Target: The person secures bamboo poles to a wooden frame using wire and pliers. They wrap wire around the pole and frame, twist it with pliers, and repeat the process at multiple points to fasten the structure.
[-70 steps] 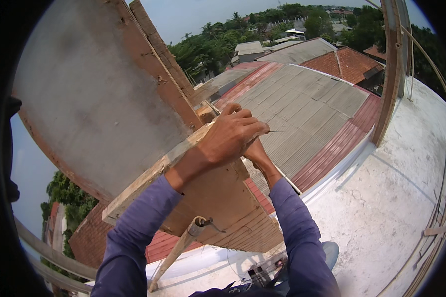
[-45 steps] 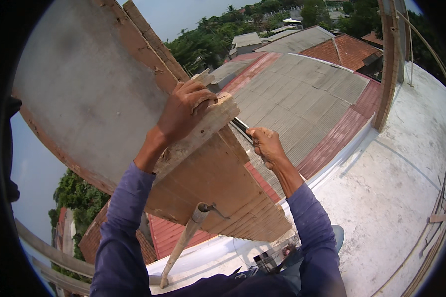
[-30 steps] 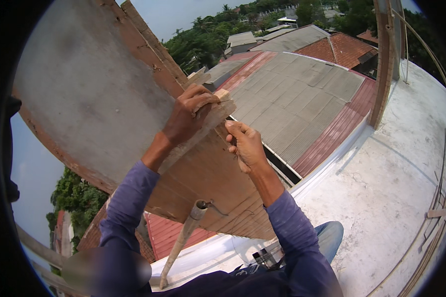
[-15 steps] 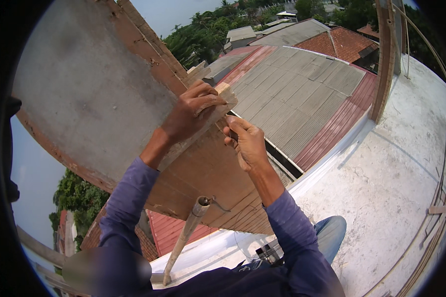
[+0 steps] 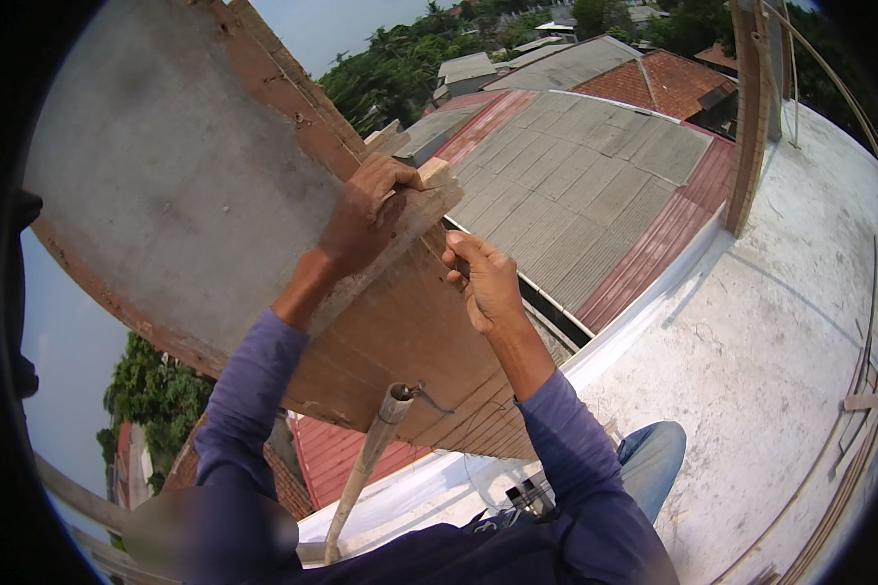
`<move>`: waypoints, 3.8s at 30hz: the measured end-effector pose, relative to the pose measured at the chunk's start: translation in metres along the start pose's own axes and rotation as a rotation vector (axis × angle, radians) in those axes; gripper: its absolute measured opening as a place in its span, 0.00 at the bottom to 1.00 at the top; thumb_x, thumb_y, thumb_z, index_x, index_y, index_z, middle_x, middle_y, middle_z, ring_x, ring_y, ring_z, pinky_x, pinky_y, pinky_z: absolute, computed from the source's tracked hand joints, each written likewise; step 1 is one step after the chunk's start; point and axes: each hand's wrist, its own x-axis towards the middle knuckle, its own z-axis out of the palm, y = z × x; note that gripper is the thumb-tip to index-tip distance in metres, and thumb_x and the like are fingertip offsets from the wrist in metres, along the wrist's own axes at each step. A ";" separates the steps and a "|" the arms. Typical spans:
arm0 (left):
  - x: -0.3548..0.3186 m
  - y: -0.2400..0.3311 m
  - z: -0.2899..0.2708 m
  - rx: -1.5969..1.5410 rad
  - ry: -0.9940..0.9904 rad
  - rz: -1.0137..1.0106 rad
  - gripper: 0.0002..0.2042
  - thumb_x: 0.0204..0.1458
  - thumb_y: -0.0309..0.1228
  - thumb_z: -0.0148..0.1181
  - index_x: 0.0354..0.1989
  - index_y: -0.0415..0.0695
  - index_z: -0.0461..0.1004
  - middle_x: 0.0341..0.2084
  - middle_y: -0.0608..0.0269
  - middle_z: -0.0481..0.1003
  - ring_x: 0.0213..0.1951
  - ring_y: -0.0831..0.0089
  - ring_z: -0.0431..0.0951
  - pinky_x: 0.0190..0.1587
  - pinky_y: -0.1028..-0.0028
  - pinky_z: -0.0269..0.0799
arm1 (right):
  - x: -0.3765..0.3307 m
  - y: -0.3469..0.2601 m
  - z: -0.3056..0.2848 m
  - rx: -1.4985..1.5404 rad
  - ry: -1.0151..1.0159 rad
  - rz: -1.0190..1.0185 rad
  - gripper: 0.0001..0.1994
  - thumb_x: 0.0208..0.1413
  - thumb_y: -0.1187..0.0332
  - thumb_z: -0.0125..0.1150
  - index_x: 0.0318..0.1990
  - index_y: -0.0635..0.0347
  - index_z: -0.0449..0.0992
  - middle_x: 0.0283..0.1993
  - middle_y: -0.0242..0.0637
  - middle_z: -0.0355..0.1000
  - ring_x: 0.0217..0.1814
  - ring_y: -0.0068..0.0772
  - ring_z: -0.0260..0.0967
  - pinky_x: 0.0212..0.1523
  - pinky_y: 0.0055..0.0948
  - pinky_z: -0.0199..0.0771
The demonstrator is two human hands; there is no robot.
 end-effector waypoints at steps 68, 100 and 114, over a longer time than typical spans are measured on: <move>-0.017 0.028 0.025 0.307 0.077 -0.071 0.14 0.47 0.22 0.67 0.44 0.39 0.77 0.43 0.55 0.73 0.44 0.58 0.76 0.46 0.59 0.75 | 0.023 0.043 0.018 -0.133 0.053 -0.714 0.08 0.61 0.80 0.68 0.47 0.68 0.81 0.46 0.37 0.79 0.47 0.25 0.79 0.49 0.23 0.85; -0.019 0.030 0.023 0.205 0.178 -0.172 0.13 0.52 0.16 0.66 0.46 0.36 0.77 0.46 0.48 0.79 0.47 0.49 0.82 0.47 0.60 0.80 | 0.153 -0.029 -0.007 -0.470 -0.231 0.161 0.18 0.72 0.60 0.46 0.60 0.64 0.69 0.35 0.34 0.73 0.24 0.19 0.70 0.19 0.20 0.73; -0.017 0.035 0.025 0.210 0.189 -0.180 0.13 0.51 0.15 0.66 0.45 0.36 0.78 0.46 0.48 0.79 0.46 0.50 0.81 0.47 0.60 0.79 | 0.224 0.012 -0.032 0.144 -0.409 0.449 0.36 0.73 0.45 0.47 0.75 0.65 0.53 0.69 0.66 0.60 0.67 0.55 0.70 0.60 0.46 0.83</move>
